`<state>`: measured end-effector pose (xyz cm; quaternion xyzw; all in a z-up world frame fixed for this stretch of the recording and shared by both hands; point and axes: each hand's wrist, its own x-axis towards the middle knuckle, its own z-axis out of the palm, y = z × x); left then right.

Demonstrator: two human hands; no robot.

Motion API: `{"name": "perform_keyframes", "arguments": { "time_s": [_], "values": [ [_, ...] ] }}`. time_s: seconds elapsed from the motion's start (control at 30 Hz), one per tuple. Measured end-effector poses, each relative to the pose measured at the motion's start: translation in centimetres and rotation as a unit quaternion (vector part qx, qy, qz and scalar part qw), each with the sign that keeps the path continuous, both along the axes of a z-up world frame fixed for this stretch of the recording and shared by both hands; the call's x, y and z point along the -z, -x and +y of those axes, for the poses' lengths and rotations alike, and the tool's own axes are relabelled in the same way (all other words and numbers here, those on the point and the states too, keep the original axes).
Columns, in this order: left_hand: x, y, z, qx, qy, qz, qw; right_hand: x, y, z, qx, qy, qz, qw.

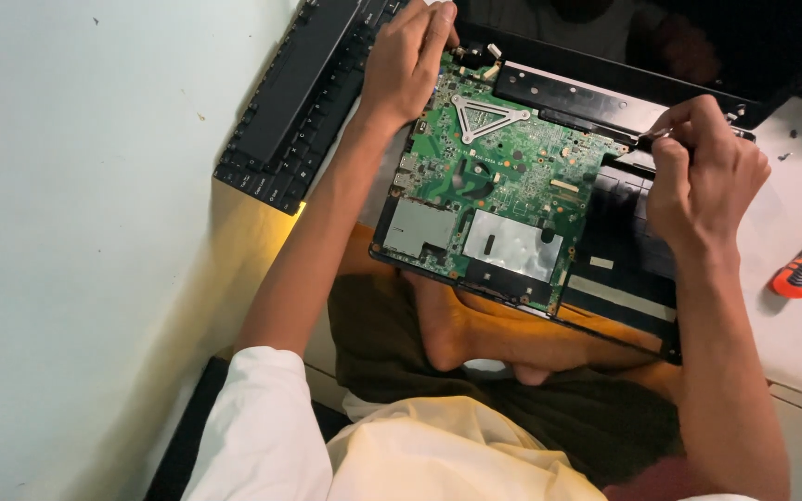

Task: Unscrewing and removing a motherboard from a laptop chassis using a screwdriver.

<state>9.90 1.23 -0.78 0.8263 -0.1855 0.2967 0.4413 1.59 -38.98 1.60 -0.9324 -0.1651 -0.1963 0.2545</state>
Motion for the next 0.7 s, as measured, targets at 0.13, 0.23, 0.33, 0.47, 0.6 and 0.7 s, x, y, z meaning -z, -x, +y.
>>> {"name": "perform_keyframes", "arguments": {
  "time_s": [0.13, 0.23, 0.33, 0.47, 0.6, 0.7],
  "values": [
    [2.6, -0.9, 0.4, 0.03, 0.0, 0.013, 0.999, 0.6, -1.0, -0.8, 0.016, -0.006, -0.06, 0.998],
    [0.0, 0.9, 0.3, 0.009, -0.166, 0.005, 0.986, 0.5, -2.1, -1.1, 0.067, -0.004, -0.065, 0.996],
    [-1.2, 3.3, 1.0, 0.031, -0.207, 0.071, 0.975, -0.9, -1.6, 0.0, 0.08, 0.002, -0.09, 0.993],
    [-2.7, 6.2, 0.6, 0.085, -0.181, 0.1, 0.975, -3.6, 0.1, -1.5, 0.111, 0.007, -0.149, 0.982],
    [-4.5, 8.0, -0.4, 0.054, -0.147, 0.23, 0.961, -4.3, 3.9, -7.0, 0.259, 0.032, -0.062, 0.963],
    [-4.5, 8.2, -0.4, 0.05, -0.132, 0.232, 0.962, -2.7, 5.9, -10.5, 0.286, 0.061, 0.06, 0.954]
  ]
}}
